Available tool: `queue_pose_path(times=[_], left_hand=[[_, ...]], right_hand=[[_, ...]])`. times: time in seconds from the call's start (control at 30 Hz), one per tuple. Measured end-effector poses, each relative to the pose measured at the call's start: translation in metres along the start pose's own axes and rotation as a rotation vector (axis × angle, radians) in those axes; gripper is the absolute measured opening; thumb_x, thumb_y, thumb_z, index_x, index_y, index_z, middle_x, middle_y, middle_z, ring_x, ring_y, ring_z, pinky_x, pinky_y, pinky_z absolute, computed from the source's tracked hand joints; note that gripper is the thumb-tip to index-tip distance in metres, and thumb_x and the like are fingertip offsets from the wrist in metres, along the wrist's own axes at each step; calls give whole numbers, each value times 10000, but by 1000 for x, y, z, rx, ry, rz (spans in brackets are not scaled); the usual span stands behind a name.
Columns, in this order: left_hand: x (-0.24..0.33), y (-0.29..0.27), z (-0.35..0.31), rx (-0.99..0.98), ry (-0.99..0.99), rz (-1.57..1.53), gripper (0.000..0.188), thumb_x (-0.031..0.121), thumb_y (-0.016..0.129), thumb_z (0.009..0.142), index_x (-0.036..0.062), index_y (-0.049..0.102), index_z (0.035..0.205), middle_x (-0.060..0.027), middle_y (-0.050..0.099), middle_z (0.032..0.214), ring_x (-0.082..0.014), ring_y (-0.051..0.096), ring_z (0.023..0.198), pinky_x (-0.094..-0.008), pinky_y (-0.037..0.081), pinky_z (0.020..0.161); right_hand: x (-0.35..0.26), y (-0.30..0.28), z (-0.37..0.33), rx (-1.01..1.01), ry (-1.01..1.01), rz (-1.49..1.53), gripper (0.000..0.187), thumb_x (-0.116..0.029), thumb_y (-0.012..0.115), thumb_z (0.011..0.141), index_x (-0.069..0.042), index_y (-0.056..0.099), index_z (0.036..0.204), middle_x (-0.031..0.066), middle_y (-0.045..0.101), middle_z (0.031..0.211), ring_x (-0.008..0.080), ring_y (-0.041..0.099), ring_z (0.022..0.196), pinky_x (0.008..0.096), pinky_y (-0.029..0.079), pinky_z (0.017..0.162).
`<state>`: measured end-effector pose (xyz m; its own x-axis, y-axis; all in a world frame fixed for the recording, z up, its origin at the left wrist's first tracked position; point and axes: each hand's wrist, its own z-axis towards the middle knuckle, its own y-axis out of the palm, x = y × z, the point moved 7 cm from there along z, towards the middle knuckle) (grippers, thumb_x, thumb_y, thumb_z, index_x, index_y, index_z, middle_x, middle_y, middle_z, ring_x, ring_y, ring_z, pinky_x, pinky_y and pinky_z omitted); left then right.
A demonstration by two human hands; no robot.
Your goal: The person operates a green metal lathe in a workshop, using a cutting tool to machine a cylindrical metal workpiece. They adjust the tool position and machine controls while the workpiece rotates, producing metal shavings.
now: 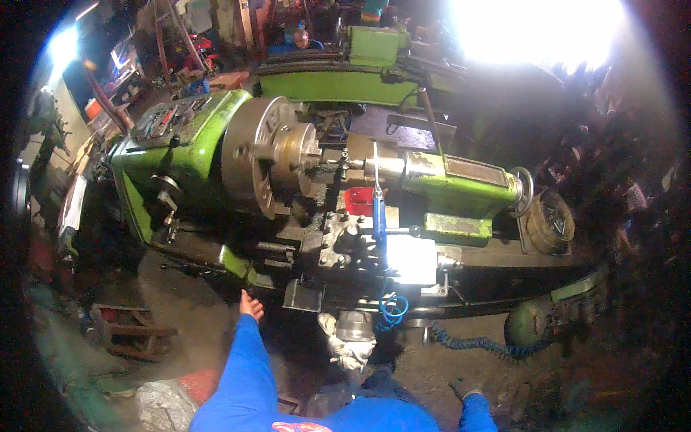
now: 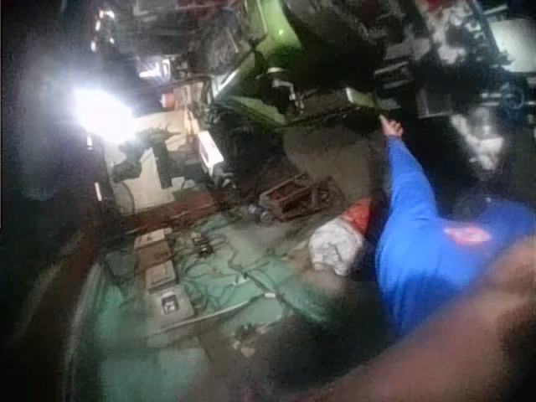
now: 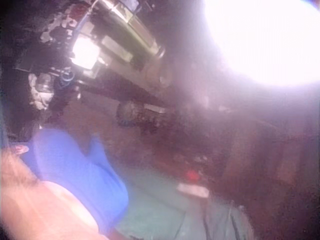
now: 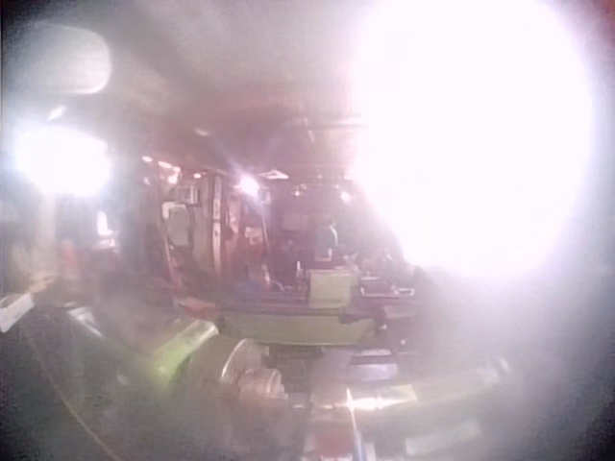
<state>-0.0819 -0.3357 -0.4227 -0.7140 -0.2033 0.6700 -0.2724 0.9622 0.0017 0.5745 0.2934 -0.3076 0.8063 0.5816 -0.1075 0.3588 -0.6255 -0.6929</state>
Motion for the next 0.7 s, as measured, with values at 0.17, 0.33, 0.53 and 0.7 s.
queue_pose_path(times=[0.17,0.33,0.53,0.7], left_hand=[[54,39,9,141,57,-99,713,604,661,951,118,529,1457,-102,645,1206,-208,688,835,-370,540,663],[52,41,31,144,69,-140,280,245,706,949,134,618,1190,5,611,792,-145,613,650,-322,474,535],[44,36,64,227,248,-90,477,157,677,949,57,554,1399,-77,680,920,-205,654,717,-396,521,628],[67,40,37,554,769,769,529,136,613,991,-17,508,1487,-226,678,1182,-420,664,1032,-498,539,946]], right_hand=[[-66,-87,-29,73,101,162,550,-397,696,916,6,703,1291,217,746,1193,333,729,1035,422,558,924],[-104,-111,-28,83,6,165,532,-435,664,937,-5,727,1242,201,743,1210,362,715,1080,449,542,963],[-86,-95,-22,23,25,11,529,-468,656,940,-49,733,1254,185,726,1270,362,692,1152,435,536,992],[-50,-82,-19,4,-66,72,576,-490,674,922,-49,719,1290,176,703,1338,355,670,1205,424,527,1029]])
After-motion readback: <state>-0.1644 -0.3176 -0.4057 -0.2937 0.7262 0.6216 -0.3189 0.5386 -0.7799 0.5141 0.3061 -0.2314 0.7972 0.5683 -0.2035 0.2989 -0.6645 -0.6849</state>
